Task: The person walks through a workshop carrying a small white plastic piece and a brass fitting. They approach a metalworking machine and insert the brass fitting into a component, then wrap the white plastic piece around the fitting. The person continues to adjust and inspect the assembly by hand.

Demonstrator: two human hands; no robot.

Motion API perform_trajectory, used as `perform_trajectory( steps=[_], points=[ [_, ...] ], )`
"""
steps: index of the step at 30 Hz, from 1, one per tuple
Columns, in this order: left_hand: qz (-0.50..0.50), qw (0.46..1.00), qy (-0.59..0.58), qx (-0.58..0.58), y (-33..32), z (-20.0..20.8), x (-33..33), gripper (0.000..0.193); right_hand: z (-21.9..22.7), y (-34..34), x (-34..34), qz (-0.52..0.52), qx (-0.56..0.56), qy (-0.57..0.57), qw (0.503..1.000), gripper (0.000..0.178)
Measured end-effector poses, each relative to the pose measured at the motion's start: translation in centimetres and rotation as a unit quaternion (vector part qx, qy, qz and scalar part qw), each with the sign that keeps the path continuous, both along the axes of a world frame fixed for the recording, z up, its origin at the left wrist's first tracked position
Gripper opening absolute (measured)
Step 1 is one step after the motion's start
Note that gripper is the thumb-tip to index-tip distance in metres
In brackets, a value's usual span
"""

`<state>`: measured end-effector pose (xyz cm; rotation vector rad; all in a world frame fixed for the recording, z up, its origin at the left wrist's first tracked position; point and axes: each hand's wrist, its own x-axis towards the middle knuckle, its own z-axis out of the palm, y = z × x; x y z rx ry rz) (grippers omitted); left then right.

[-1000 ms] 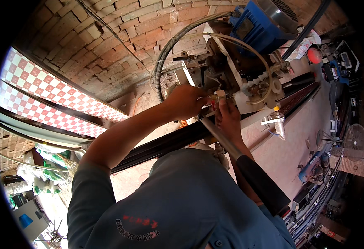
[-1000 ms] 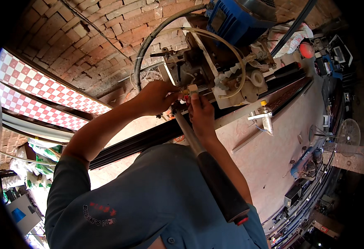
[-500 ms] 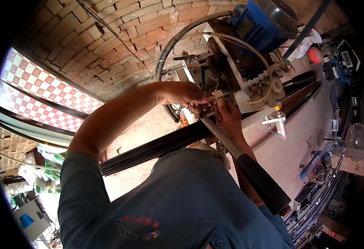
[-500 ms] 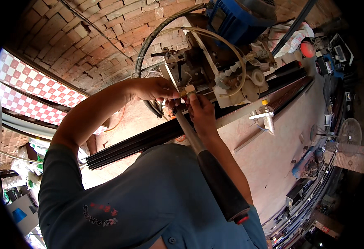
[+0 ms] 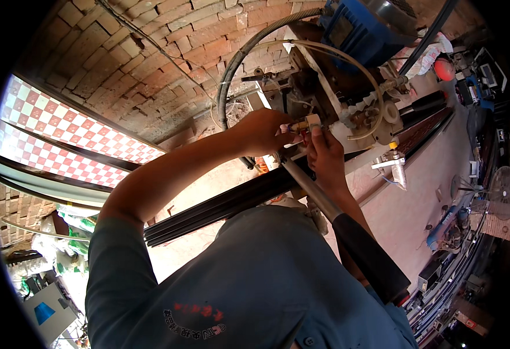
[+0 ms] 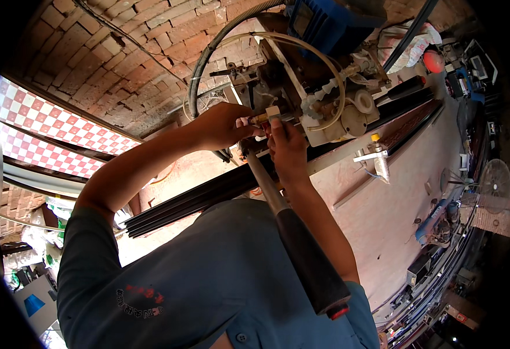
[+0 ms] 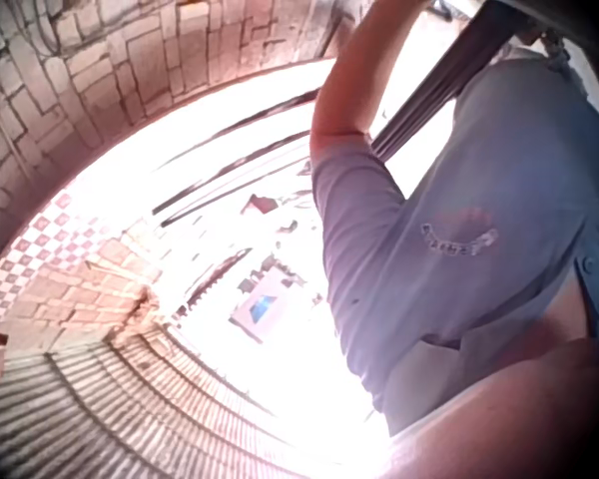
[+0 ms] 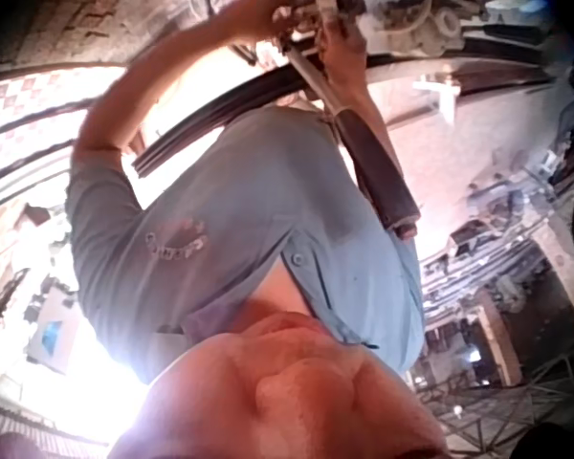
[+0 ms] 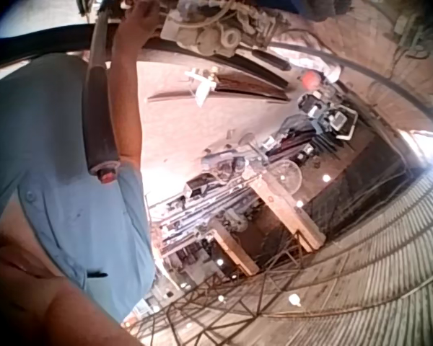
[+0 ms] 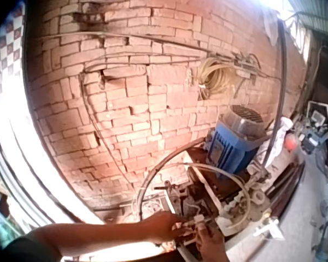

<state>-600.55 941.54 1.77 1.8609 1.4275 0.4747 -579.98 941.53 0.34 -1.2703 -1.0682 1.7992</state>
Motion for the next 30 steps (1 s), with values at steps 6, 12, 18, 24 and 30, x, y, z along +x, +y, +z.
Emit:
perform_trajectory(
  steps=[6, 12, 18, 24, 30],
  points=[
    [0.03, 0.993, -0.11, -0.029, -1.3, -1.3, -0.1, 0.038, 0.1, 0.0, 0.6, 0.004, -0.028, 0.027, 0.999, 0.035],
    [0.039, 0.979, -0.196, -0.038, -1.8, -1.7, 0.1, 0.036, -0.7, 0.1, 1.0, 0.008, -0.045, 0.093, 0.995, 0.037],
    [0.037, 0.953, -0.291, -0.075, -1.9, -3.1, 0.4, 0.04, -1.0, 0.4, 1.2, 0.023, -0.04, 0.1, 0.994, 0.038],
    [0.001, 0.916, -0.346, -0.202, -0.9, -2.1, 0.3, 0.043, -0.9, 0.4, 1.2, 0.032, -0.012, 0.051, 0.998, 0.038],
    [0.005, 0.87, -0.347, -0.351, 0.0, -1.3, -0.4, 0.051, -1.1, 0.4, 1.1, 0.019, -0.003, 0.041, 0.999, 0.034]
  ],
)
